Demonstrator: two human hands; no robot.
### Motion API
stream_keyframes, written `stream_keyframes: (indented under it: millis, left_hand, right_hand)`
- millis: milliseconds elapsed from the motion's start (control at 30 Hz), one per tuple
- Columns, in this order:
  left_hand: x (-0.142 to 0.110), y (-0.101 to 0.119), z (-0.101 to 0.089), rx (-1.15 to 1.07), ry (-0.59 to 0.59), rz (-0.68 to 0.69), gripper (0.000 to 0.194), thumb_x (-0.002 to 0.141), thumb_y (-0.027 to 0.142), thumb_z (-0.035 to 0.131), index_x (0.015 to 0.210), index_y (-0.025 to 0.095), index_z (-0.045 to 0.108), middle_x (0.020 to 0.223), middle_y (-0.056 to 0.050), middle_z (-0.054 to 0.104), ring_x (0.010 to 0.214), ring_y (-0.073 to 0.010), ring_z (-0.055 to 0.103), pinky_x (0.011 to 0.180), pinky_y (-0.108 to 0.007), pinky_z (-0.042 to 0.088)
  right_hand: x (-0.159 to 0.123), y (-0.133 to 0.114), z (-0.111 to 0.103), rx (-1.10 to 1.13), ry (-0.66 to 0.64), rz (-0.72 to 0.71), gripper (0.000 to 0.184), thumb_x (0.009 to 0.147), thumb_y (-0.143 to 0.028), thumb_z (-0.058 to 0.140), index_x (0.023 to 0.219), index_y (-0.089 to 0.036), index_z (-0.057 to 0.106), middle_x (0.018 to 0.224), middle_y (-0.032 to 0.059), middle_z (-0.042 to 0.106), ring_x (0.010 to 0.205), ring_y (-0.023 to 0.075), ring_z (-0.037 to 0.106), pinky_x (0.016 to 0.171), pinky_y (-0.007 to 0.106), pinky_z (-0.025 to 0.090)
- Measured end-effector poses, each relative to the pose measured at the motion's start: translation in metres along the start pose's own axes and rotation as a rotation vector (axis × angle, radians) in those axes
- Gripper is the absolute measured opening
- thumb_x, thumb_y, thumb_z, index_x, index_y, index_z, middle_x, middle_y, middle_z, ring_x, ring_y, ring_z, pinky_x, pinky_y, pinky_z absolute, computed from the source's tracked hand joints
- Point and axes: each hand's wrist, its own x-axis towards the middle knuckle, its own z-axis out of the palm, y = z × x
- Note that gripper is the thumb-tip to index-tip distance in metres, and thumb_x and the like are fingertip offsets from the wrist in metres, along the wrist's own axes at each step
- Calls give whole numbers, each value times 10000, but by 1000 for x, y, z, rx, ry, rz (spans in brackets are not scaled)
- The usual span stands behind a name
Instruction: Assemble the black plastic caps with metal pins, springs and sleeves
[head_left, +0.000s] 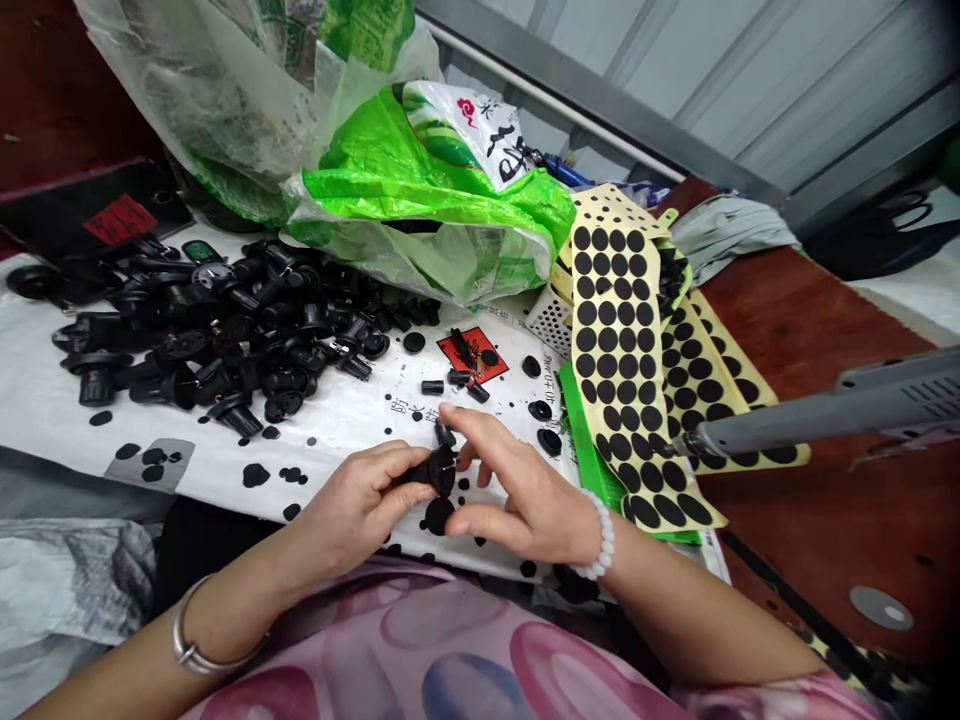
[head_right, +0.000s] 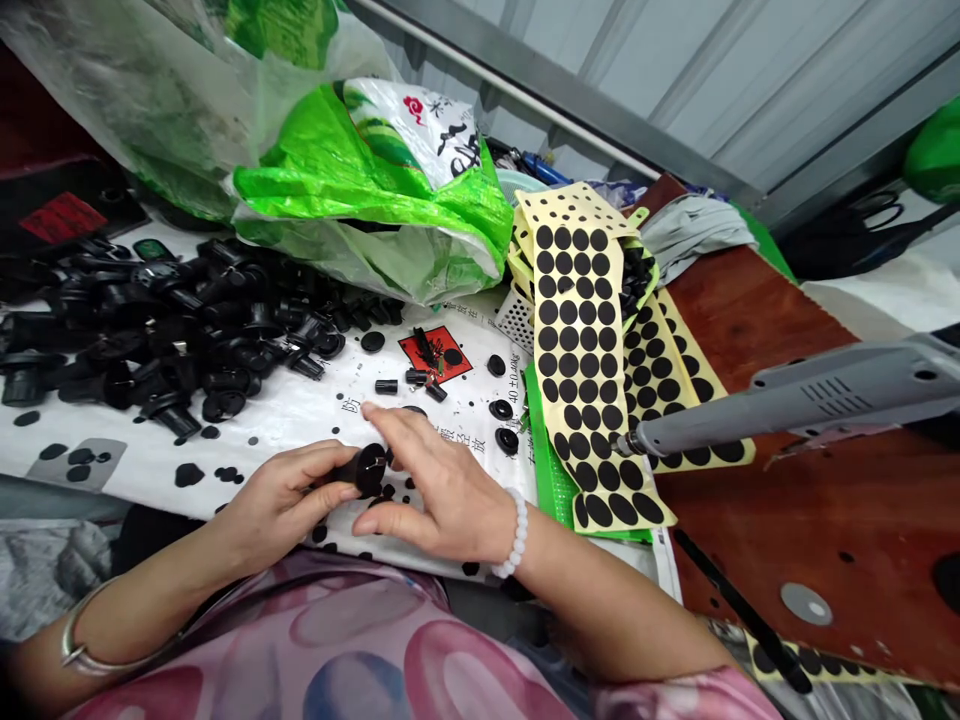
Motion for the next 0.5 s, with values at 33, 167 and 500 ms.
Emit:
stream_keyframes:
  millis: [33, 167, 500]
  left_hand:
    - [0, 1, -1, -21, -20, -7, 131, 872, 228, 487, 917, 190, 604, 805, 9, 596, 749, -115, 559, 660, -221, 438]
    - [-1, 1, 1, 97, -27, 70, 137, 877, 216, 467, 866, 166, 594, 752, -4, 573, 706, -125, 536, 633, -240, 422]
    - [2, -2, -1, 101, 19, 103, 155, 893, 242, 457, 947, 175, 585, 810, -16, 589, 747, -127, 556, 672, -239, 448]
  right_hand:
    - [0, 1, -3, -74, -31, -94, 623, 902, -505, 439, 1363, -102, 327, 1269, 194, 468, 1027, 220, 555, 750, 312, 529]
    - [0, 4, 4, -245, -7, -162, 390, 955, -381, 386, 1169, -83, 517, 939, 138, 633, 812, 187, 605, 675, 291, 517]
    - [4, -5, -6, -225, -21, -96, 672, 886, -580, 393, 1279, -35, 403, 1111, 207, 584, 872, 207, 609, 727, 312, 515]
